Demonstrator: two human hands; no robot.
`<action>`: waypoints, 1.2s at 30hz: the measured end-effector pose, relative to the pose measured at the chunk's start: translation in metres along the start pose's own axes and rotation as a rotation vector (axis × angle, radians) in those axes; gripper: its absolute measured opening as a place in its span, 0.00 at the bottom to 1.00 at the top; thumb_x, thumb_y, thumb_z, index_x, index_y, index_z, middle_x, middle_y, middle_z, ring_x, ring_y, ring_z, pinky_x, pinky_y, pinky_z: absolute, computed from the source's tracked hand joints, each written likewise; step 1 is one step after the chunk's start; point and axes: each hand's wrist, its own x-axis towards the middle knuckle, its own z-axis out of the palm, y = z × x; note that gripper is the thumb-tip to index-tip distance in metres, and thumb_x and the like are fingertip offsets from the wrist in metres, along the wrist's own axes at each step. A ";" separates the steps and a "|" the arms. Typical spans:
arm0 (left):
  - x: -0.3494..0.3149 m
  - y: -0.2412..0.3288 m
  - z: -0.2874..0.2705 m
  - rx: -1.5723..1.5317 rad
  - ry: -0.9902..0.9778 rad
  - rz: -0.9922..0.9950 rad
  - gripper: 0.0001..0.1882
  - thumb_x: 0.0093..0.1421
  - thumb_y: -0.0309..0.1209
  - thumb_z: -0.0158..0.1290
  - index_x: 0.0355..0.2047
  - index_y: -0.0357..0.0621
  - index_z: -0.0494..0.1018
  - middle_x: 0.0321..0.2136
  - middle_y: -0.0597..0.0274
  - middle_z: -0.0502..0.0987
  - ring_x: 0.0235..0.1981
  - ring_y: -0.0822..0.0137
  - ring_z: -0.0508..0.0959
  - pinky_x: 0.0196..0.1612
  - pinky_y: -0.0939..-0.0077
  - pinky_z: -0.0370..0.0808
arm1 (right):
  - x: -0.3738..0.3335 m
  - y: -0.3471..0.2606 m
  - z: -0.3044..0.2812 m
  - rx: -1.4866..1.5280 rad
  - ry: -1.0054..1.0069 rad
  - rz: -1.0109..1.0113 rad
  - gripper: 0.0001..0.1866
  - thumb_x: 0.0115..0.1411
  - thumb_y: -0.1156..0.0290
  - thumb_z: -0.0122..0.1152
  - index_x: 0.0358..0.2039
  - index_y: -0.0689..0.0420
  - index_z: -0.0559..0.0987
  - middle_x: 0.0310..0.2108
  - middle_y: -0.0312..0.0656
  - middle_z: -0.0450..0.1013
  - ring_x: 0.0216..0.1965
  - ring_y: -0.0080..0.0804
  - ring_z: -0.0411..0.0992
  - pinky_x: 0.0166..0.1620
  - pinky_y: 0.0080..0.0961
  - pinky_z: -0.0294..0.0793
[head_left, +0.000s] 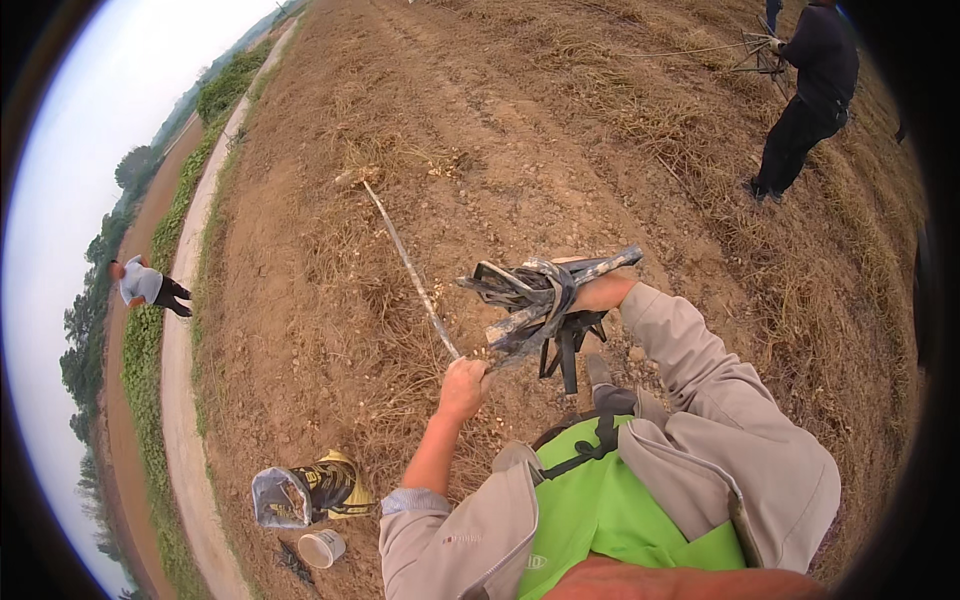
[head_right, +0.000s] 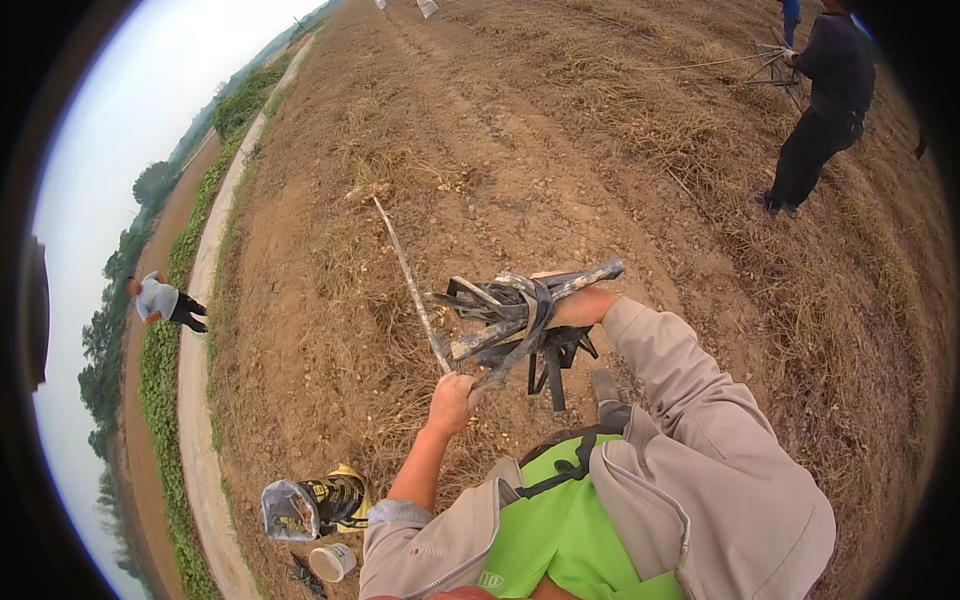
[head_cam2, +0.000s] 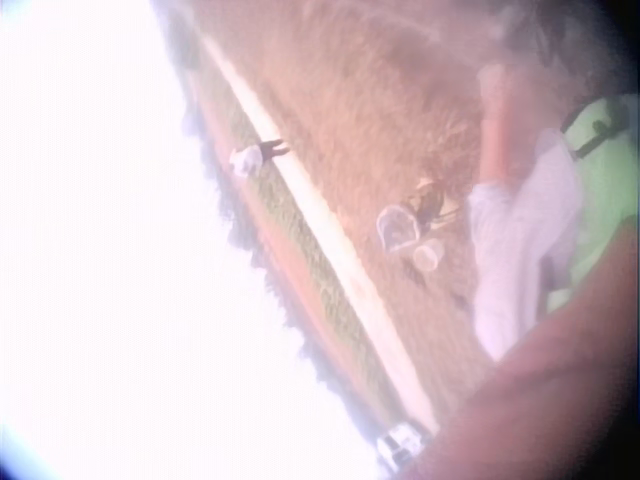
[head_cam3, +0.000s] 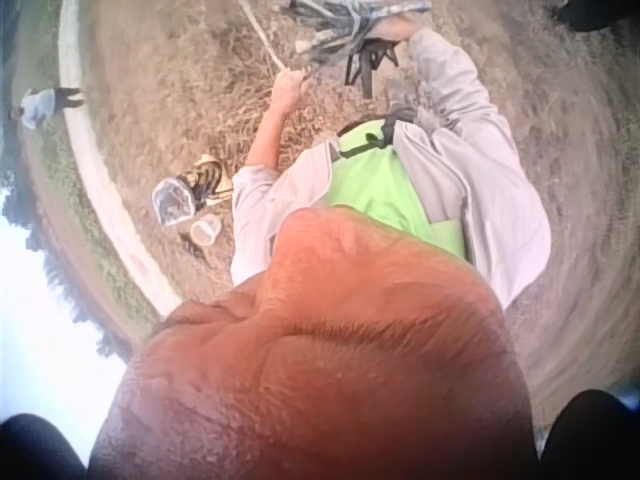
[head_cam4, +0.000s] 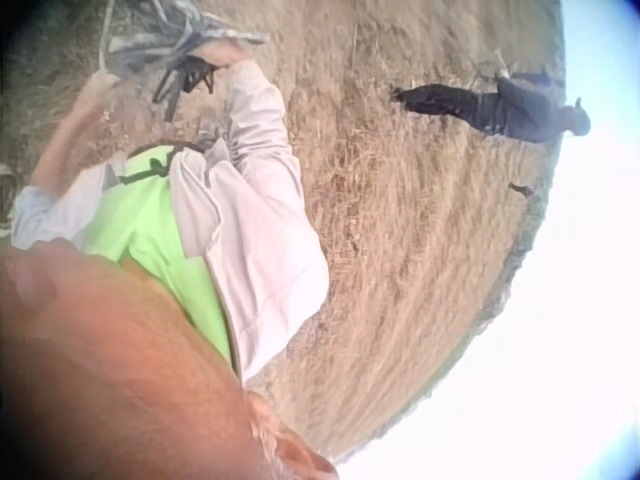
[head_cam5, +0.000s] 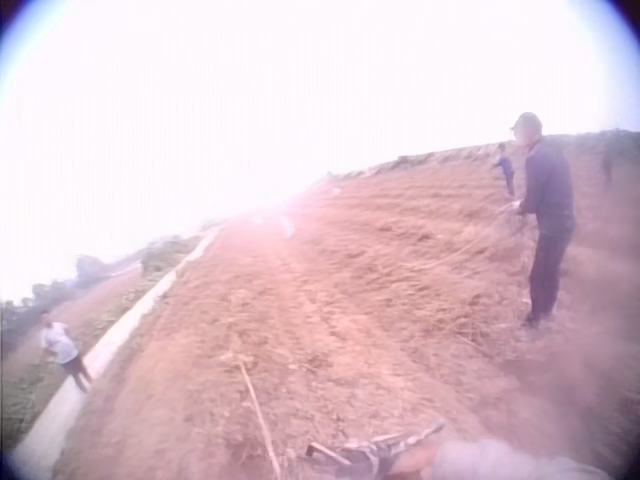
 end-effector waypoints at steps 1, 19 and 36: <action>0.008 -0.017 -0.005 0.025 -0.016 0.004 0.09 0.60 0.35 0.55 0.32 0.42 0.73 0.27 0.52 0.77 0.35 0.47 0.75 0.45 0.54 0.71 | 0.005 -0.002 -0.015 0.084 -0.002 -0.047 0.24 0.52 0.60 0.70 0.46 0.60 0.78 0.47 0.48 0.78 0.46 0.38 0.74 0.52 0.36 0.72; 0.276 0.068 -0.060 0.091 -0.094 -0.466 0.17 0.66 0.44 0.50 0.33 0.41 0.76 0.24 0.52 0.80 0.27 0.55 0.81 0.33 0.63 0.76 | 0.118 0.104 -0.069 -0.324 0.322 0.521 0.11 0.45 0.63 0.62 0.26 0.57 0.80 0.29 0.51 0.78 0.35 0.53 0.77 0.38 0.43 0.77; 0.262 -0.093 -0.035 0.042 -0.237 0.097 0.08 0.60 0.32 0.51 0.37 0.46 0.76 0.33 0.53 0.79 0.38 0.48 0.77 0.48 0.55 0.70 | 0.131 0.052 -0.145 0.221 -0.270 0.003 0.25 0.51 0.65 0.73 0.49 0.59 0.77 0.43 0.43 0.77 0.43 0.31 0.72 0.49 0.33 0.72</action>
